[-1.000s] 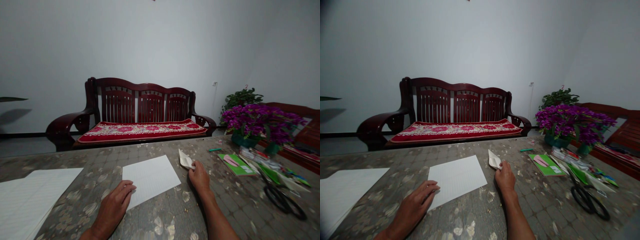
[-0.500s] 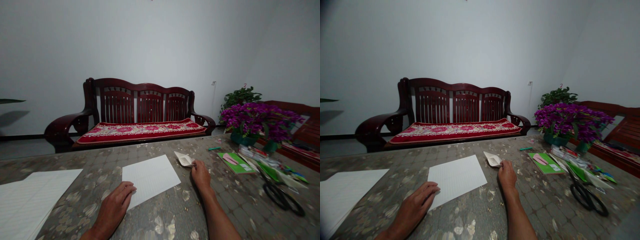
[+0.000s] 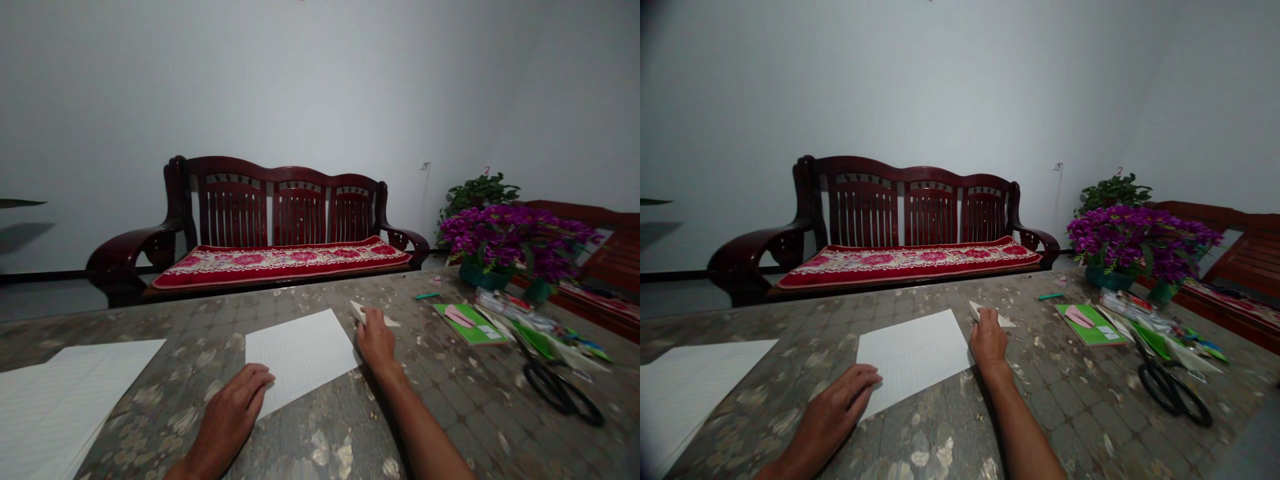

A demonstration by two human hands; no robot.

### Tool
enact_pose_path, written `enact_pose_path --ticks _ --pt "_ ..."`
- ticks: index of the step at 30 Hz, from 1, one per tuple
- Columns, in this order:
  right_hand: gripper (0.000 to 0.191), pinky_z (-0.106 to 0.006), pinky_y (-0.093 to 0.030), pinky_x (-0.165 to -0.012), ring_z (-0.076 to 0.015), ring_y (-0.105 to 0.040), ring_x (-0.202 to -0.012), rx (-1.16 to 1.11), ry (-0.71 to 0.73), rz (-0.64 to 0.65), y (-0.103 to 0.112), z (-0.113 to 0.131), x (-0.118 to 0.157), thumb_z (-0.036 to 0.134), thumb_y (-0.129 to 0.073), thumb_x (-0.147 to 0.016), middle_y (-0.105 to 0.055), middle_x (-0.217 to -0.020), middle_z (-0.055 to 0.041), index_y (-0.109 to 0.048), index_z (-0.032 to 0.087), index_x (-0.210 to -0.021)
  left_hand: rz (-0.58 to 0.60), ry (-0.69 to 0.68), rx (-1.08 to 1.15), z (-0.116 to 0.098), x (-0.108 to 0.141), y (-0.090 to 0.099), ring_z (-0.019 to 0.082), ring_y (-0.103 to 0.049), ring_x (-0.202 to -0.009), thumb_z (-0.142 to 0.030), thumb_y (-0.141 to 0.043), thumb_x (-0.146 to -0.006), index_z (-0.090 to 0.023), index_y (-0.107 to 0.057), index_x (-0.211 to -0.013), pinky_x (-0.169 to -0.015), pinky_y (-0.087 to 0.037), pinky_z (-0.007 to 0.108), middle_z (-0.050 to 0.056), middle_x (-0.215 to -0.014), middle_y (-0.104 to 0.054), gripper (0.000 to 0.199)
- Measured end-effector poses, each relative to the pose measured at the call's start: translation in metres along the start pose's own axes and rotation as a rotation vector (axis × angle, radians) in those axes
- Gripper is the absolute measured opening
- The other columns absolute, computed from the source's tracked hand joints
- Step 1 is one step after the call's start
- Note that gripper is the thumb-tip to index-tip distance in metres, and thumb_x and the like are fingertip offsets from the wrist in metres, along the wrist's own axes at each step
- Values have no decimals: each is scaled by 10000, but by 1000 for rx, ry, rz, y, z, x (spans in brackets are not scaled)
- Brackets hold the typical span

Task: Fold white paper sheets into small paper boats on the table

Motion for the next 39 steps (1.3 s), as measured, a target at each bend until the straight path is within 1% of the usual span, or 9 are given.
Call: enact_pose_path --ticks 7,10,13,17,20,25,31,35,39 --pt "325 -289 -452 -699 -216 -681 -916 91 -32 69 -10 6 -27 113 -451 -931 -629 -1176 -127 -569 180 -1226 -23 -42 -2 -4 -1 4 164 -729 -873 -250 -461 -932 -272 -713 -924 -733 -592 231 6 -996 -741 253" --pt "332 -284 -451 -716 -203 -674 -913 91 -20 63 -8 9 -22 98 -446 -926 -621 -1193 -126 -563 185 -1224 -38 -55 -21 -2 0 4 167 -728 -899 -286 -451 -962 -271 -717 -955 -759 -594 241 10 -1011 -744 267" --pt "343 -274 -450 -811 -189 -640 -1003 47 80 44 -3 26 -4 98 -474 -911 -618 -1206 -90 -566 217 -1219 -13 -77 -97 4 3 -6 197 -703 -1037 -364 -468 -979 -276 -714 -1110 -895 -575 303 28 -1137 -739 293" --pt "359 -331 -412 -989 -227 -576 -1144 -62 278 47 -7 58 32 113 -514 -880 -644 -1220 -99 -603 196 -1217 106 -90 -270 14 10 -29 283 -516 -1344 -491 -483 -968 -280 -546 -1419 -1095 -446 447 48 -1448 -570 502" --pt "493 -418 -350 -1089 -289 -491 -1297 -33 237 106 -22 60 47 189 -548 -891 -555 -1414 -144 -528 166 -1384 242 -18 -347 22 14 -43 312 -408 -1426 -533 -444 -973 -304 -422 -1506 -1146 -358 513 45 -1554 -426 581" --pt "542 -457 -293 -1140 -320 -387 -1417 29 114 241 -40 49 56 261 -482 -949 -440 -1529 -174 -452 134 -1476 436 95 -369 28 17 -53 332 -348 -1457 -543 -434 -965 -329 -427 -1498 -1170 -270 570 47 -1574 -385 575" --pt "558 -464 -264 -1163 -333 -338 -1449 41 157 330 -39 61 72 286 -432 -974 -392 -1555 -192 -420 97 -1499 418 86 -378 41 17 -45 332 -349 -1456 -457 -439 -980 -337 -428 -1496 -1151 -298 572 55 -1580 -378 529" --pt "550 -471 -285 -1153 -345 -356 -1437 16 237 384 -33 72 88 299 -453 -966 -394 -1551 -200 -457 91 -1475 407 -29 -352 42 23 -29 293 -375 -1447 -409 -427 -1004 -349 -390 -1513 -1165 -322 513 37 -1584 -372 514" --pt "486 -476 -316 -1142 -315 -422 -1394 -82 329 427 -25 76 102 319 -420 -977 -473 -1511 -152 -533 151 -1419 414 -95 -325 39 39 -8 259 -355 -1461 -395 -426 -1019 -359 -303 -1545 -1188 -311 471 19 -1602 -332 542"
Point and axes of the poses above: each hand's wrist, its own x-axis away from the middle knuckle, its own y-axis out of the back of the hand, z = x × y, the point moved 9 cm from there along -x, towards the middle knuckle
